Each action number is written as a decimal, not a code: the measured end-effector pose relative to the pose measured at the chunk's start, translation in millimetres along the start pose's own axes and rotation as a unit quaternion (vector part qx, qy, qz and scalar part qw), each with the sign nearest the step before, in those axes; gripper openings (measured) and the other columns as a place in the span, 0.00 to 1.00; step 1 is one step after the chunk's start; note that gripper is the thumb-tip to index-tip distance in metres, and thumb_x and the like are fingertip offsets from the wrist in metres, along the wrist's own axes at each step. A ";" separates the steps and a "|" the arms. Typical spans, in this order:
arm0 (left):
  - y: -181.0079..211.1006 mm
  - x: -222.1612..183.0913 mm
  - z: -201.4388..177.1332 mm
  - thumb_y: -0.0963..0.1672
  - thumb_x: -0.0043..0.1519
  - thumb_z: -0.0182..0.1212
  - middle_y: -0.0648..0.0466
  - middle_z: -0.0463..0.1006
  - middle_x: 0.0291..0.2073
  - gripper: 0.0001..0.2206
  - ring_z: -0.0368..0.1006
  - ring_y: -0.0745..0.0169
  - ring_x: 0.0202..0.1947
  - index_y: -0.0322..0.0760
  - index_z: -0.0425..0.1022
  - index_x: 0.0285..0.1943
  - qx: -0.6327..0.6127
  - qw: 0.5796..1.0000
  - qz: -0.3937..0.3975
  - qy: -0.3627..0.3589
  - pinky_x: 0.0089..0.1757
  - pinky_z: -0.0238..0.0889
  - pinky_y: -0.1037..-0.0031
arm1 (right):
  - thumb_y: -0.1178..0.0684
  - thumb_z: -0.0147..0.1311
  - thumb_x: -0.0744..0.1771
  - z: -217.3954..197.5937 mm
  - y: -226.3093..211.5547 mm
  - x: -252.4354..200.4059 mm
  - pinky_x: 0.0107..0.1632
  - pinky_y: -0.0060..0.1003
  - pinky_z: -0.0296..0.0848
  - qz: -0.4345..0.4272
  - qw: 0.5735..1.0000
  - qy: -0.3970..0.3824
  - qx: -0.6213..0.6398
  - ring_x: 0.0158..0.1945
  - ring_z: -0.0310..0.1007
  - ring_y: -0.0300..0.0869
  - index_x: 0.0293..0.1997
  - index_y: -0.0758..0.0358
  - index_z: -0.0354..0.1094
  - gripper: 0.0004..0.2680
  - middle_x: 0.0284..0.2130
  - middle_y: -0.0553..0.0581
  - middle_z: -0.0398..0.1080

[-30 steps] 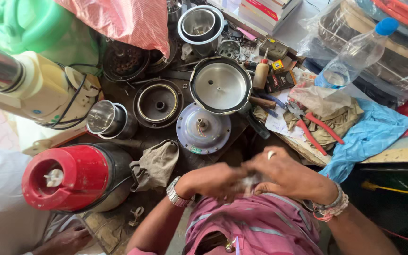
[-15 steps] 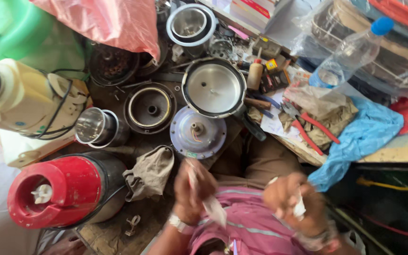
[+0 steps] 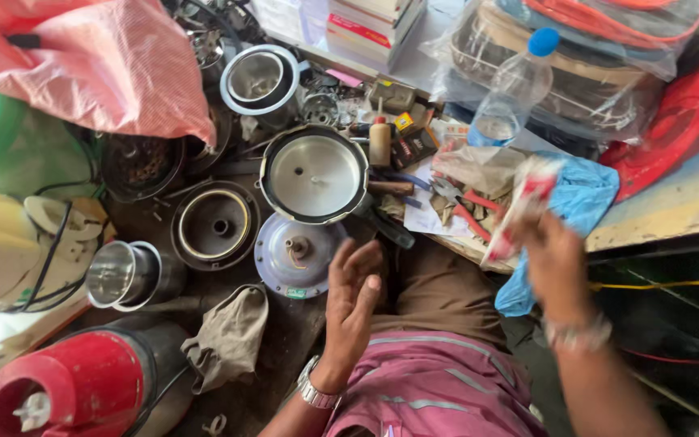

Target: The person disassembles a pressure cooker lid, cleans the interior and rim with a cloth, and uses pliers to remove a small metal component. They then insert a new component into the lid and use a screwdriver to adjust the internal mechanism before handing the lid to another person.

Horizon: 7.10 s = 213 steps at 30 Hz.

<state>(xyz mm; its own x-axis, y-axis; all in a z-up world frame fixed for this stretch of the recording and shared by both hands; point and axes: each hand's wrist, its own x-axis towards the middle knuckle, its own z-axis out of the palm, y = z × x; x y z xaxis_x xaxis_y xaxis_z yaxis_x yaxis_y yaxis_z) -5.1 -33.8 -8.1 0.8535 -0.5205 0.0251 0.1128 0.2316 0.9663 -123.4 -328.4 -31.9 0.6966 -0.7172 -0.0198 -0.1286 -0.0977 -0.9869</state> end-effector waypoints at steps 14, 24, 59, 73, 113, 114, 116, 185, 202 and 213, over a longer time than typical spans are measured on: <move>-2.7 15.5 -5.5 0.44 0.68 0.59 0.53 0.78 0.24 0.09 0.73 0.74 0.23 0.31 0.77 0.47 0.195 0.975 -0.104 0.002 0.28 0.67 0.79 | 0.56 0.59 0.67 125.8 3.3 -43.6 0.43 0.28 0.74 0.102 0.956 -0.244 0.127 0.37 0.74 0.31 0.44 0.67 0.77 0.06 0.34 0.48 0.78; 41.3 33.7 -42.1 0.42 0.69 0.56 0.47 0.75 0.32 0.06 0.75 0.53 0.33 0.32 0.74 0.44 0.296 0.944 0.142 -0.022 0.36 0.67 0.69 | 0.54 0.62 0.65 160.0 -67.6 -26.0 0.35 0.32 0.74 -0.116 0.937 -0.303 -0.133 0.30 0.74 0.33 0.41 0.65 0.77 0.06 0.28 0.51 0.78; 18.1 11.5 -31.6 0.42 0.65 0.63 0.56 0.77 0.31 0.09 0.71 0.73 0.26 0.33 0.74 0.51 -0.126 0.986 -0.097 0.057 0.30 0.65 0.82 | 0.55 0.58 0.69 167.6 -75.2 -43.3 0.36 0.40 0.72 -0.306 0.921 -0.200 -0.135 0.34 0.75 0.47 0.43 0.62 0.72 0.03 0.33 0.58 0.73; 63.1 24.9 -49.2 0.40 0.58 0.67 0.50 0.74 0.33 0.05 0.70 0.54 0.36 0.36 0.81 0.41 0.453 0.854 0.253 -0.022 0.39 0.62 0.68 | 0.50 0.60 0.66 156.9 -95.3 -19.9 0.41 0.47 0.71 -0.362 0.830 -0.353 -0.236 0.37 0.74 0.57 0.45 0.62 0.69 0.09 0.34 0.61 0.74; 33.7 30.6 -20.9 0.46 0.66 0.57 0.40 0.74 0.35 0.09 0.73 0.30 0.32 0.36 0.70 0.38 0.518 0.852 0.032 -0.070 0.34 0.64 0.46 | 0.47 0.39 0.68 194.0 46.7 -61.0 0.49 0.46 0.73 0.482 0.731 -0.200 0.440 0.46 0.78 0.43 0.50 0.52 0.67 0.11 0.44 0.51 0.77; 37.6 34.5 -19.4 0.46 0.67 0.58 0.40 0.74 0.35 0.10 0.73 0.30 0.32 0.36 0.70 0.37 0.517 0.853 0.045 -0.057 0.33 0.64 0.46 | 0.48 0.41 0.69 194.9 54.9 -56.3 0.50 0.46 0.74 0.442 0.735 -0.220 0.465 0.47 0.77 0.44 0.51 0.55 0.67 0.10 0.45 0.53 0.76; 38.8 34.4 -15.8 0.47 0.67 0.58 0.40 0.74 0.34 0.11 0.73 0.31 0.32 0.36 0.70 0.36 0.509 0.858 0.062 -0.038 0.33 0.65 0.47 | 0.52 0.46 0.71 185.3 67.5 -54.7 0.50 0.47 0.75 0.368 0.735 -0.251 0.512 0.48 0.76 0.46 0.53 0.60 0.68 0.08 0.46 0.56 0.75; -15.4 23.4 -56.6 0.45 0.65 0.65 0.56 0.77 0.39 0.10 0.72 0.67 0.40 0.35 0.74 0.50 -0.452 0.876 -0.164 -0.036 0.46 0.68 0.70 | 0.59 0.66 0.64 198.6 -90.6 -53.1 0.48 0.34 0.77 -0.327 0.924 -0.191 -0.050 0.46 0.79 0.42 0.43 0.62 0.77 0.06 0.43 0.54 0.79; -37.7 25.8 -59.4 0.45 0.64 0.65 0.56 0.77 0.36 0.09 0.73 0.65 0.38 0.36 0.74 0.46 -0.452 0.873 -0.179 -0.044 0.44 0.69 0.70 | 0.58 0.65 0.62 192.8 -81.2 -47.5 0.43 0.34 0.75 -0.211 0.948 -0.235 -0.027 0.41 0.76 0.42 0.47 0.63 0.73 0.11 0.42 0.56 0.74; -38.0 28.1 -55.9 0.46 0.61 0.65 0.56 0.78 0.38 0.11 0.73 0.66 0.39 0.37 0.74 0.47 -0.440 0.872 -0.216 0.004 0.44 0.68 0.70 | 0.60 0.66 0.62 191.2 -77.3 -40.4 0.46 0.35 0.74 -0.307 0.922 -0.229 -0.060 0.46 0.76 0.43 0.43 0.64 0.75 0.08 0.45 0.57 0.76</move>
<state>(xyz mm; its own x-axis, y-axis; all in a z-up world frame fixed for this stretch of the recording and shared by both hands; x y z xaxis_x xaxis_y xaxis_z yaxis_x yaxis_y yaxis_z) 43.1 -11.3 -58.4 0.6372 -0.7107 -0.2981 0.7686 0.5569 0.3150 -6.7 -160.0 14.6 0.8855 -0.1388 0.4434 0.3303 -0.4832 -0.8108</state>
